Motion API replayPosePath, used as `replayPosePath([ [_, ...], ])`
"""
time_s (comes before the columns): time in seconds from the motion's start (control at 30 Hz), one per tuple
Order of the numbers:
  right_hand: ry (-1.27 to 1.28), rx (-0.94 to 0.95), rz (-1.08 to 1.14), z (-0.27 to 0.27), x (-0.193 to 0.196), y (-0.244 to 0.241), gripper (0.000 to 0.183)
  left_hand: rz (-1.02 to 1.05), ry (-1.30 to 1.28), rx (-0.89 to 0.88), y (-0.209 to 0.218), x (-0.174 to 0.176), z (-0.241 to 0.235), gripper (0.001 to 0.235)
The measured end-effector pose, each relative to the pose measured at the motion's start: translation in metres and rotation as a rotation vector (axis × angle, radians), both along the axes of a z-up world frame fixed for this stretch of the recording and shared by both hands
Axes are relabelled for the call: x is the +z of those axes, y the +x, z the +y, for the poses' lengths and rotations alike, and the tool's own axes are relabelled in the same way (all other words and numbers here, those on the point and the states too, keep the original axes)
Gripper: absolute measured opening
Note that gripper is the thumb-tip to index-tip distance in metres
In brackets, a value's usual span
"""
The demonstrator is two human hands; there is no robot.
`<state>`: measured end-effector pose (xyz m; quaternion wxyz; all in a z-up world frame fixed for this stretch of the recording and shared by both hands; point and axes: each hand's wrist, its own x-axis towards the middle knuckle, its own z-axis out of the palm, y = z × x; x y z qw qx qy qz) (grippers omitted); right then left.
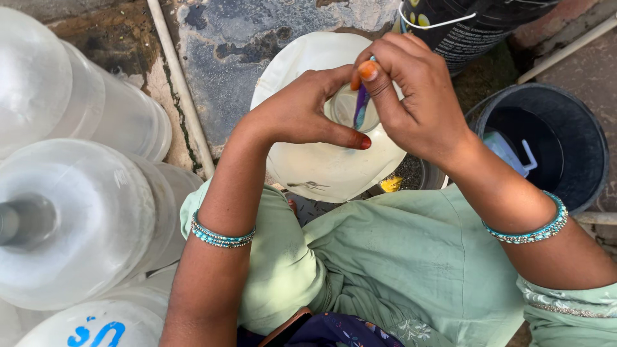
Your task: The person scrubs the inside of a white plastic water jug with a toothbrush, then adds small stones and a yellow sponge into the jug. The person continues to scrub the inside of the jug with the toothbrush and then wipes the outside of the jug with the yellow sponge.
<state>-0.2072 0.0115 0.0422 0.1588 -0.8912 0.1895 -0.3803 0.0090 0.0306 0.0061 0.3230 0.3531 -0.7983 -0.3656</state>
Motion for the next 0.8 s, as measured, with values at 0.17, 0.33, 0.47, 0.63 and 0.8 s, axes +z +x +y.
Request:
replayPosePath([
  [0.17, 0.064, -0.102, 0.01, -0.003, 0.006, -0.026, 0.037, -0.027, 0.031, -0.001, -0.003, -0.003, -0.001, 0.071],
  [0.33, 0.034, -0.134, -0.038, 0.016, 0.034, -0.052, 0.038, -0.021, 0.035, -0.019, -0.002, 0.004, 0.003, 0.072],
  [0.47, -0.014, -0.105, 0.009, 0.016, 0.028, -0.032, 0.039, 0.098, 0.055, -0.085, -0.001, 0.003, 0.004, 0.074],
  [0.63, 0.004, -0.153, 0.071, 0.002, 0.017, -0.003, 0.034, 0.239, -0.105, 0.02, -0.016, -0.01, 0.004, 0.061],
  [0.8, 0.14, -0.083, -0.043, 0.004, 0.018, -0.011, 0.024, 0.157, -0.157, 0.159, -0.025, -0.021, -0.006, 0.032],
])
